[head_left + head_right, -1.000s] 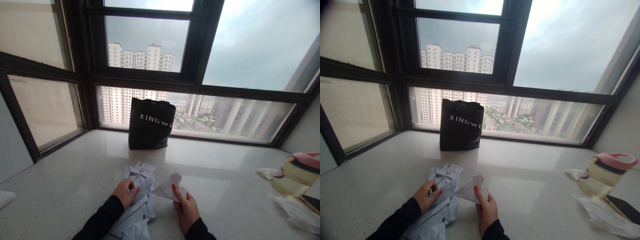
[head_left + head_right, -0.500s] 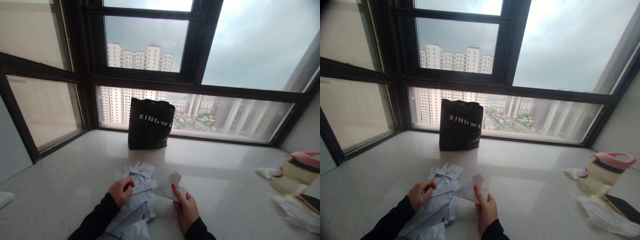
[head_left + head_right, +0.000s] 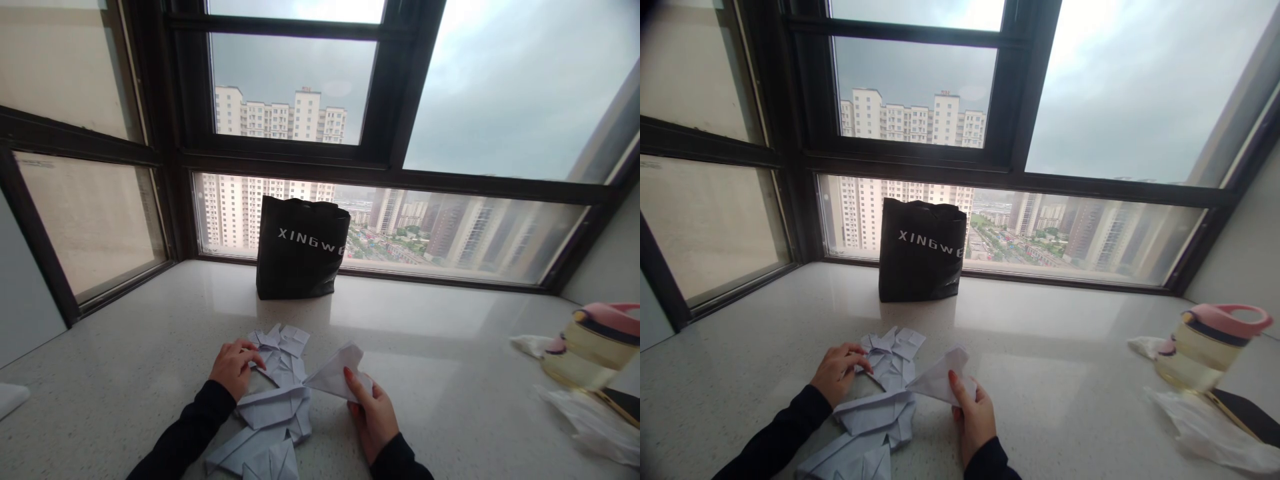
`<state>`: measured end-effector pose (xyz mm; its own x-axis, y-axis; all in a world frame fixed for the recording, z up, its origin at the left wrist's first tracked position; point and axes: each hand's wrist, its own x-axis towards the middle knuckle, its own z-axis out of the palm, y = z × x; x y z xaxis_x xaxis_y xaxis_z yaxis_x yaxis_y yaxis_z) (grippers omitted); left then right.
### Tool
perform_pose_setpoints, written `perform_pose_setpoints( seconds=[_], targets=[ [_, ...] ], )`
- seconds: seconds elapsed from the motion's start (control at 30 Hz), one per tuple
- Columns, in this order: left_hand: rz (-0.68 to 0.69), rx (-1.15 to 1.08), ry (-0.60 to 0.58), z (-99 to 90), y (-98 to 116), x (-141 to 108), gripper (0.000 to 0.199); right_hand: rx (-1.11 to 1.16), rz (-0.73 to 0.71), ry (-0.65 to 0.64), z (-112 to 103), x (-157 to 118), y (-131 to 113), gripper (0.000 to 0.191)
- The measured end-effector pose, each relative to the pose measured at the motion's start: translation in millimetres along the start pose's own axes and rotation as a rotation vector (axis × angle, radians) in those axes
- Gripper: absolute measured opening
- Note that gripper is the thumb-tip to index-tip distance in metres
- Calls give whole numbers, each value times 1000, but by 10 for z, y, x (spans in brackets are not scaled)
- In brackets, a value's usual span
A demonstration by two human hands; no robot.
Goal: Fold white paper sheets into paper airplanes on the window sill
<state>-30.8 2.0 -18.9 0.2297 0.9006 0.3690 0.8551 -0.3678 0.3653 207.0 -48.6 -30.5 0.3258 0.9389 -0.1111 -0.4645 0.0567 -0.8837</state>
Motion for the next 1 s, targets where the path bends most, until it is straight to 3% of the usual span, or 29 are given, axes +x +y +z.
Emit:
perform_pose_setpoints(
  seconds=[0.3,0.63,0.8,1.0],
  targets=[
    [111,71,63,320,-216,-23,45,-17,5,-17,-8,0,7,28],
    [179,-79,281,-1,-52,7,31,-31,10,-31,15,-11,-19,32],
    [180,-163,371,-36,4,0,27,-60,1,-55,-2,-5,-7,33],
    [195,-220,398,-82,43,4,26,-70,28,-53,-3,-10,-25,32]
  ],
)
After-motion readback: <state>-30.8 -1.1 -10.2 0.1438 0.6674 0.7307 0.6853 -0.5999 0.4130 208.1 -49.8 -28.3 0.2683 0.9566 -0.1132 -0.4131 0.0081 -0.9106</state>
